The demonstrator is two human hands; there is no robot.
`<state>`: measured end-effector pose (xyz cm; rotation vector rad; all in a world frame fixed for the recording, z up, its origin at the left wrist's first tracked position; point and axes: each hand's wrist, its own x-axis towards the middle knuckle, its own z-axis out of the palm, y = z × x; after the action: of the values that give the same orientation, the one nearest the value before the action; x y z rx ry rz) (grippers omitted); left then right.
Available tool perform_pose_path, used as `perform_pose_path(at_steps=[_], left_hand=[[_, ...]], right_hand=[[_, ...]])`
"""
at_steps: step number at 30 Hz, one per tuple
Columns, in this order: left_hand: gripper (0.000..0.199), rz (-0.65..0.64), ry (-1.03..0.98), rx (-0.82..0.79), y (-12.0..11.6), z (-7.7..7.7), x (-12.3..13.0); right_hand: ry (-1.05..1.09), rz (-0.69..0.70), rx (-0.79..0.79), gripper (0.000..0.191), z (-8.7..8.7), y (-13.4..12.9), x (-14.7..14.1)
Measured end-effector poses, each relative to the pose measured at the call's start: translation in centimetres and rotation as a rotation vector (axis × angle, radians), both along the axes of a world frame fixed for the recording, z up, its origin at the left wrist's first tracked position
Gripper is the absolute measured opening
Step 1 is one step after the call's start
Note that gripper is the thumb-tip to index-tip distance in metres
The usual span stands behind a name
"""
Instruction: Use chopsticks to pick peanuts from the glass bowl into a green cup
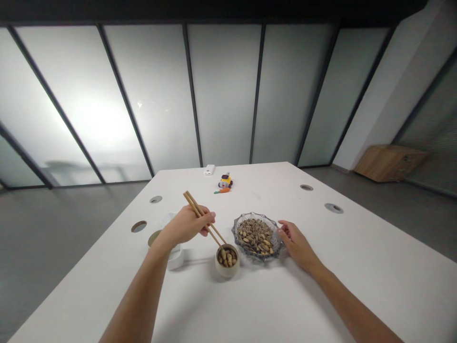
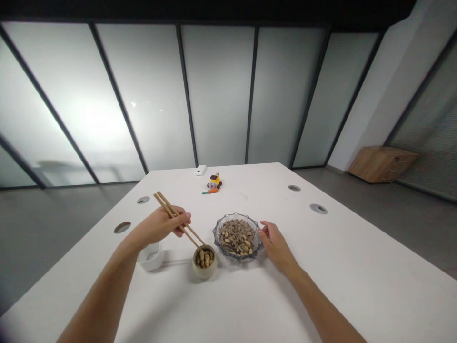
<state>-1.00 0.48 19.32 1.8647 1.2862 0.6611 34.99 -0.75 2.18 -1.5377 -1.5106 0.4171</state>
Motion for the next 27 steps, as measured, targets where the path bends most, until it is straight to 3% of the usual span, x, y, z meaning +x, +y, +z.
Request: perform_pose_path(at_steps=[5,9,15,27], left_hand=[[0.038,0.053,-0.050,0.091,-0.5,-0.4,2.2],[0.035,0.038,-0.174,0.180,-0.7,-2.7,6.4],[0.033,-0.037,-0.196,0.299,-1.0,-5.7,11.8],[0.036,-0.142,-0.100,0.374,-1.3,-7.4,12.8]], right_hand=[[0.017,0.002,-0.004,0.044,0.0,-0.1,-0.1],[0.025,0.000,-0.002,0.045,0.0,-0.1,-0.3],[0.020,0.004,-0.008,0.045,0.2,-0.1,-0.2],[0.029,0.012,-0.014,0.044,0.2,-0.1,-0.3]])
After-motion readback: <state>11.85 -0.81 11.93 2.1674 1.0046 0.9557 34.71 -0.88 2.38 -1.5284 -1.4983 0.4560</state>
